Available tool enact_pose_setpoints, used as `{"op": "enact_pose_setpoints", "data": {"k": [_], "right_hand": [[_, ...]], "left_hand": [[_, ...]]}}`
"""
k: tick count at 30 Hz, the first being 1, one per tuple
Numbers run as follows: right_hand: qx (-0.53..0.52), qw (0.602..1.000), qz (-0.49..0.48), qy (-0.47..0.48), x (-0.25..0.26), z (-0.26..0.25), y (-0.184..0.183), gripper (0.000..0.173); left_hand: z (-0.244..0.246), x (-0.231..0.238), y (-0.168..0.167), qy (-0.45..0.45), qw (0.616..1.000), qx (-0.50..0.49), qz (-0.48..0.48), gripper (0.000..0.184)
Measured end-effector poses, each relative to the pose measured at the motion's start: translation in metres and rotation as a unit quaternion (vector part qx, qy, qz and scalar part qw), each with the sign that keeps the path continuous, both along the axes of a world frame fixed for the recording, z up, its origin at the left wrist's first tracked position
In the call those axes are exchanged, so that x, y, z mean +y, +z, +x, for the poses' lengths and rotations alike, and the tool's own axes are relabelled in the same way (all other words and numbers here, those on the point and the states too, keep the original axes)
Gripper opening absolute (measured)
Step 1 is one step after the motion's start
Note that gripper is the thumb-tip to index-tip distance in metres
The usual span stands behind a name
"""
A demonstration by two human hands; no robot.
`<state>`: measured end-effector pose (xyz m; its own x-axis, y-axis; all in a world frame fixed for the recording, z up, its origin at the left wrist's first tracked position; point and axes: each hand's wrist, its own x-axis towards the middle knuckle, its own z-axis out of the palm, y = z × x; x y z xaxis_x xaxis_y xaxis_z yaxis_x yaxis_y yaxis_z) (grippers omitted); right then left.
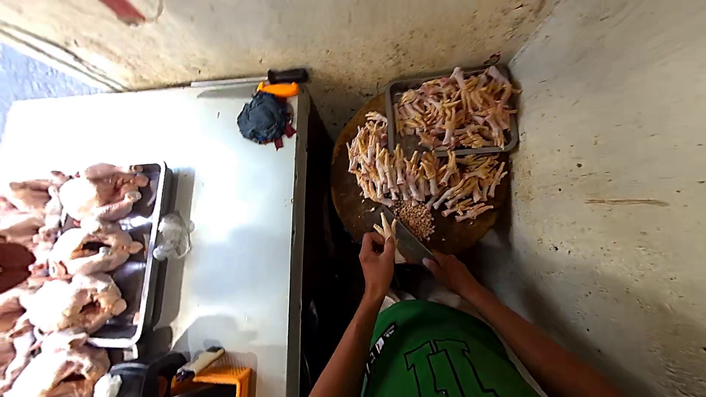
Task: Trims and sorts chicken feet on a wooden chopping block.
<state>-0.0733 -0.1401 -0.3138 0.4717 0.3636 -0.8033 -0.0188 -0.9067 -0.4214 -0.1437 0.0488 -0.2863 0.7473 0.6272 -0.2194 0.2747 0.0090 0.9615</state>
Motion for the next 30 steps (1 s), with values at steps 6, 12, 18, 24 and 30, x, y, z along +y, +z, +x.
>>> {"op": "enact_pose_setpoints", "data": {"k": [6,12,18,24,30], "right_hand": [[0.02,0.999,0.02,-0.03,-0.006,0.008,-0.006,0.05],[0.047,0.998,0.024,-0.033,-0.011,0.012,-0.007,0.05],[0.062,0.998,0.026,-0.019,-0.012,0.014,-0.006,0.05],[0.046,0.999,0.018,-0.02,-0.012,0.007,-0.014,0.05],[0.018,0.999,0.022,-0.04,-0.009,0.001,-0.015,0.05]], "left_hand": [[0.125,-0.02,-0.014,-0.338,0.846,-0.024,0.412,0.025],[0.213,-0.044,0.033,-0.482,0.732,0.18,0.446,0.037],[0.345,-0.065,0.022,-0.38,0.809,0.222,0.39,0.05],[0.318,-0.017,0.027,-0.262,0.927,0.178,0.203,0.054],[0.137,0.027,0.033,-0.057,0.92,-0.122,-0.369,0.024]]}}
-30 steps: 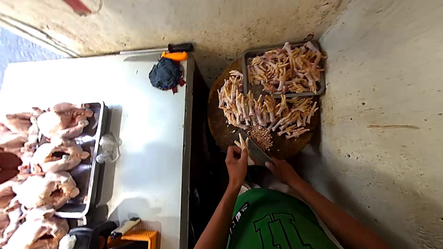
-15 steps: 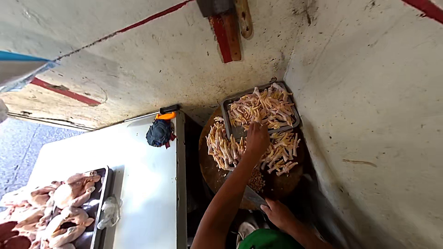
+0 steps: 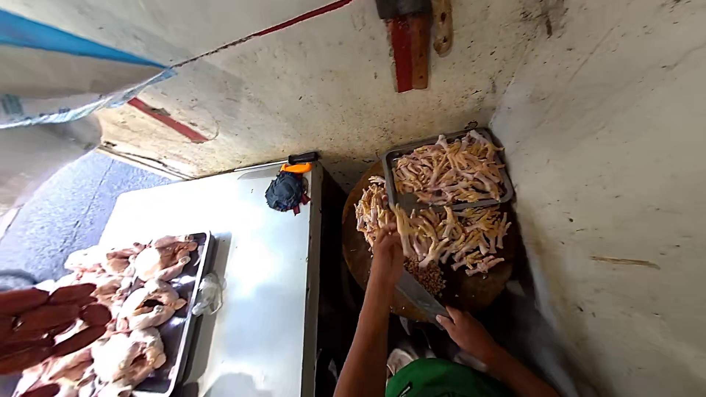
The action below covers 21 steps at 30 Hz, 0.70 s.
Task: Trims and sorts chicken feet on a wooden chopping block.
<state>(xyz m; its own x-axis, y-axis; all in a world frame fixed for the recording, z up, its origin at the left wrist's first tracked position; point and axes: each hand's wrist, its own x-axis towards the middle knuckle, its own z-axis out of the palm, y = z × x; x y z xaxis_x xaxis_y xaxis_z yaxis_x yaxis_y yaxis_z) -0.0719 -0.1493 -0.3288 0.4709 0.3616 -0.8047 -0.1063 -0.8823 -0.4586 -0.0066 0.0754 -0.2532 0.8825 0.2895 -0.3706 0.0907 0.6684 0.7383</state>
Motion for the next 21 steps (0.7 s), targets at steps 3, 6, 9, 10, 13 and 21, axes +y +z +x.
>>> {"op": "enact_pose_setpoints", "data": {"k": [3,6,9,10,13,21], "right_hand": [[-0.018,1.0,-0.009,0.003,0.004,-0.004,0.003,0.051],[-0.018,1.0,-0.008,-0.006,0.006,-0.005,0.004,0.051],[-0.02,1.0,-0.011,-0.021,0.01,-0.01,0.004,0.047],[-0.028,0.999,-0.018,-0.018,0.011,-0.012,0.006,0.047],[-0.053,0.998,-0.043,-0.005,0.017,-0.019,0.013,0.048],[-0.061,0.996,-0.066,0.013,0.022,-0.023,0.021,0.048]], "left_hand": [[-0.068,0.003,-0.005,0.029,0.996,0.016,-0.088,0.026],[-0.08,0.009,-0.03,0.028,0.995,0.075,-0.061,0.023],[-0.066,0.017,-0.034,0.003,0.996,0.092,-0.014,0.019],[-0.061,0.02,-0.028,-0.02,0.996,0.088,0.0,0.02],[-0.05,0.023,-0.007,-0.138,0.985,0.093,0.047,0.023],[-0.118,0.017,-0.013,-0.158,0.972,0.099,0.146,0.031]]}}
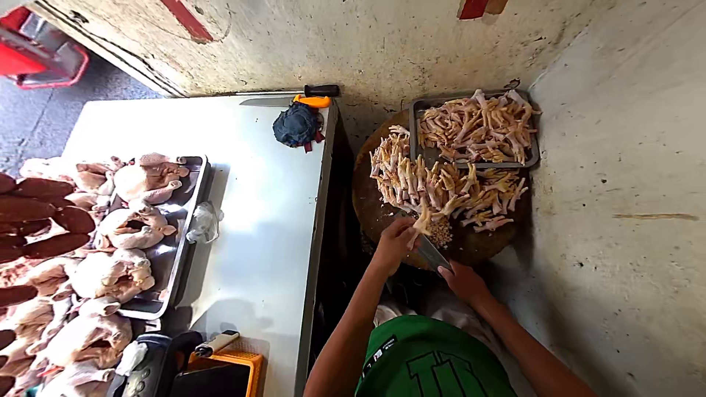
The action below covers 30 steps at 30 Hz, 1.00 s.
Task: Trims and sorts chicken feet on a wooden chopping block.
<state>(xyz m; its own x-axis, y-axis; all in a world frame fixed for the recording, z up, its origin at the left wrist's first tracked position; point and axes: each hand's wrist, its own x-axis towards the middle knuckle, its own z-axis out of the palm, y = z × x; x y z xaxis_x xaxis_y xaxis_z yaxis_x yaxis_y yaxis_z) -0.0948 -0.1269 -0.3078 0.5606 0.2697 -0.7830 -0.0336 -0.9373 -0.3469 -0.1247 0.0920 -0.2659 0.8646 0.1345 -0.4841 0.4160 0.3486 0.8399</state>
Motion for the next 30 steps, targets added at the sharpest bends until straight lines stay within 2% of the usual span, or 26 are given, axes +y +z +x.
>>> {"op": "enact_pose_setpoints", "data": {"k": [2,4,5,7,11,14,17,19,21,23,25,28,29,30], "right_hand": [[-0.014,0.999,0.03,-0.021,-0.002,-0.001,0.0,0.048],[-0.036,0.997,0.044,-0.056,0.001,-0.006,-0.002,0.047],[-0.05,0.995,0.041,-0.072,0.005,-0.01,-0.001,0.047],[-0.079,0.994,0.022,-0.072,0.012,-0.016,0.004,0.048],[-0.137,0.991,0.0,-0.006,0.007,-0.044,0.007,0.048],[-0.102,0.992,-0.063,0.03,0.015,-0.045,0.016,0.046],[-0.14,0.99,-0.018,0.007,0.017,-0.052,0.031,0.046],[-0.175,0.984,0.022,0.014,0.016,-0.06,0.026,0.043],[-0.121,0.991,-0.019,0.045,0.018,-0.059,0.018,0.044],[-0.096,0.993,-0.043,0.053,0.021,-0.055,0.014,0.043],[-0.114,0.992,-0.026,0.039,0.024,-0.055,0.023,0.044],[-0.215,0.974,0.062,0.03,0.02,-0.063,0.02,0.043],[-0.213,0.974,0.06,0.046,0.021,-0.061,0.015,0.043],[-0.166,0.983,0.023,0.068,0.023,-0.054,0.011,0.044]], "left_hand": [[-0.034,0.001,-0.02,0.018,0.991,-0.002,0.135,0.031],[-0.057,0.002,-0.047,-0.027,0.945,0.026,0.324,0.031],[-0.065,0.003,-0.059,-0.07,0.919,0.039,0.386,0.032],[-0.069,0.004,-0.07,-0.142,0.883,0.071,0.441,0.034],[-0.065,0.004,-0.066,-0.205,0.87,0.098,0.438,0.03],[-0.054,0.006,-0.058,-0.248,0.858,0.118,0.433,0.028],[-0.043,0.007,-0.052,-0.284,0.846,0.141,0.429,0.027],[-0.038,0.007,-0.05,-0.297,0.842,0.154,0.423,0.027],[-0.036,0.009,-0.05,-0.313,0.836,0.155,0.423,0.027],[-0.037,0.014,-0.053,-0.329,0.828,0.129,0.435,0.026],[-0.041,0.024,-0.061,-0.342,0.814,0.071,0.464,0.027],[-0.048,0.038,-0.08,-0.357,0.788,-0.009,0.501,0.029],[-0.049,0.041,-0.084,-0.358,0.782,-0.024,0.51,0.029],[-0.049,0.043,-0.086,-0.354,0.776,-0.035,0.521,0.029]]}}
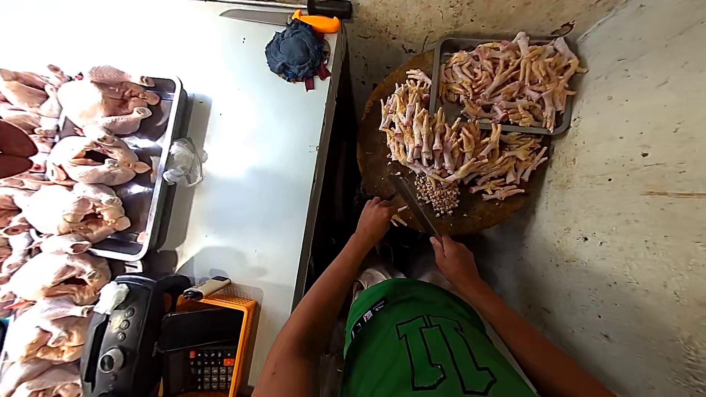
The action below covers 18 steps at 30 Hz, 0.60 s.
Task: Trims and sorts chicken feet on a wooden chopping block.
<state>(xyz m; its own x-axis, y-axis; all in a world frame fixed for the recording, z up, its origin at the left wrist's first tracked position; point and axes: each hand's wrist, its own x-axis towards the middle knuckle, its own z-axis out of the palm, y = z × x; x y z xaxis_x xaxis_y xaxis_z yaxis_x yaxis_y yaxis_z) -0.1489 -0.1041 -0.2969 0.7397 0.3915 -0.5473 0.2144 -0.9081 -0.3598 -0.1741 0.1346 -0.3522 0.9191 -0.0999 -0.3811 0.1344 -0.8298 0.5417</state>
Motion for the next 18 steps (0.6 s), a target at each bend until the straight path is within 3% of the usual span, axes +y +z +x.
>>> {"op": "enact_pose_setpoints", "data": {"k": [2,4,7,11,14,18], "right_hand": [[0.086,0.994,-0.071,0.006,0.005,0.017,-0.006,0.046],[0.115,0.991,-0.063,-0.016,0.003,0.026,-0.008,0.047],[0.081,0.995,-0.022,-0.058,-0.007,0.019,-0.007,0.046],[-0.015,0.998,0.041,-0.051,-0.028,-0.009,-0.017,0.043],[0.036,0.998,-0.04,-0.028,-0.02,-0.004,-0.007,0.041],[-0.031,0.998,0.034,-0.031,-0.008,-0.014,0.008,0.04]], "left_hand": [[-0.005,0.001,-0.002,0.029,0.999,-0.015,0.0,0.027],[-0.015,-0.005,0.003,0.139,0.989,0.017,-0.046,0.027],[-0.024,-0.023,0.004,0.328,0.924,0.101,-0.166,0.029],[-0.018,-0.035,-0.006,0.491,0.831,0.078,-0.249,0.022],[-0.009,-0.037,-0.008,0.532,0.807,0.08,-0.242,0.02],[-0.006,-0.037,-0.005,0.535,0.81,0.097,-0.22,0.019]]}}
